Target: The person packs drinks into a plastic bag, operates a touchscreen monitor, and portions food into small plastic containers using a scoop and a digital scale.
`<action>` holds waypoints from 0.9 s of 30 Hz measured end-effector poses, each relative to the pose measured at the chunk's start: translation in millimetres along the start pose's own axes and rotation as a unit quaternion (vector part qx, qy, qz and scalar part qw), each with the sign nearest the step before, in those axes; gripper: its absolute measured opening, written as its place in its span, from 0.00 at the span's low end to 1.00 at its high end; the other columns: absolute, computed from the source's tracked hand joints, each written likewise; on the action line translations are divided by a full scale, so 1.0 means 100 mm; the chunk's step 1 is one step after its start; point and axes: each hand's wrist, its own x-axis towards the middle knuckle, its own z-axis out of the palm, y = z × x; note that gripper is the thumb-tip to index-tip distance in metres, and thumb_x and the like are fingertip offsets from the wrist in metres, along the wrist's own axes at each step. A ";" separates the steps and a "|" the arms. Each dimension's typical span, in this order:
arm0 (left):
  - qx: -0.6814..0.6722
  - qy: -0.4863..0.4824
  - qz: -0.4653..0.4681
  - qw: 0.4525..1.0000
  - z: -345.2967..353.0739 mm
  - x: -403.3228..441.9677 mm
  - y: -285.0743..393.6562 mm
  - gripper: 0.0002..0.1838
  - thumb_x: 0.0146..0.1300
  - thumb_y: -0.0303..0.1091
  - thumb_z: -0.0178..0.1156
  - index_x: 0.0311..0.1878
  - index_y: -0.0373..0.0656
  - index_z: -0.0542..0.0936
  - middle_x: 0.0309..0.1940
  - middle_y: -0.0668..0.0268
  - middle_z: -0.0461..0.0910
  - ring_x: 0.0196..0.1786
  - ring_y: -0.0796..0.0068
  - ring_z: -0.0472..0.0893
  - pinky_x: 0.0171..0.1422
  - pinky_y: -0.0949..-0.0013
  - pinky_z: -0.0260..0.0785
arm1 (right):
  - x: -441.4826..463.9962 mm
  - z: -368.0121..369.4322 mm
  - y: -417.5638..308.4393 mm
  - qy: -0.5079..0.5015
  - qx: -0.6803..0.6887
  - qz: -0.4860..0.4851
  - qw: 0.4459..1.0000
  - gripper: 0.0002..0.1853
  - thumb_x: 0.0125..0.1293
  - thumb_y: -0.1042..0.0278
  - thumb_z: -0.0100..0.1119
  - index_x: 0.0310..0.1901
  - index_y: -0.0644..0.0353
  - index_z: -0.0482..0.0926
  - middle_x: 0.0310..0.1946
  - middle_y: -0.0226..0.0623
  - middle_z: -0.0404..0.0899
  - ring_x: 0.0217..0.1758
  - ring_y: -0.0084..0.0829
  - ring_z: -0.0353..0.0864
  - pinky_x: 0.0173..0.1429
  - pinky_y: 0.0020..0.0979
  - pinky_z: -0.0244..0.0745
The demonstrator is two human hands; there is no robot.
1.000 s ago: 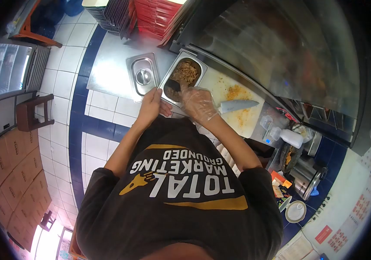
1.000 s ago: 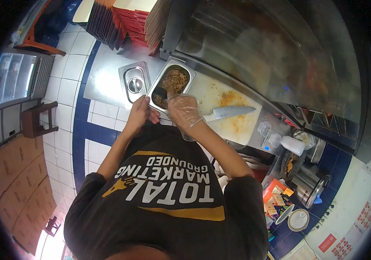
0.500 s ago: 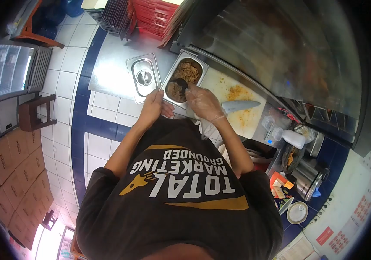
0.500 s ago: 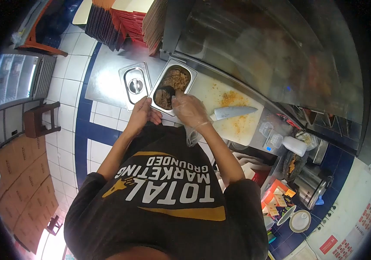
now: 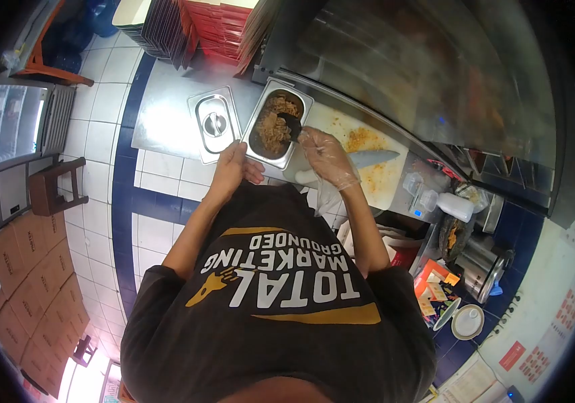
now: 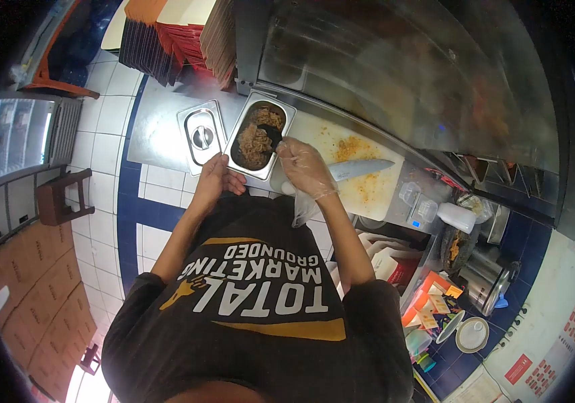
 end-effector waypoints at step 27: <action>0.014 0.006 -0.001 1.000 0.01 0.02 -0.05 0.17 0.83 0.44 0.41 0.48 0.37 0.67 0.29 0.49 0.82 0.25 0.64 0.84 0.30 0.66 0.79 | -0.12 0.52 -0.55 0.045 -0.290 -0.057 0.954 0.13 0.64 0.65 0.59 0.42 0.69 0.78 0.26 0.49 0.85 0.33 0.47 0.88 0.35 0.44 0.81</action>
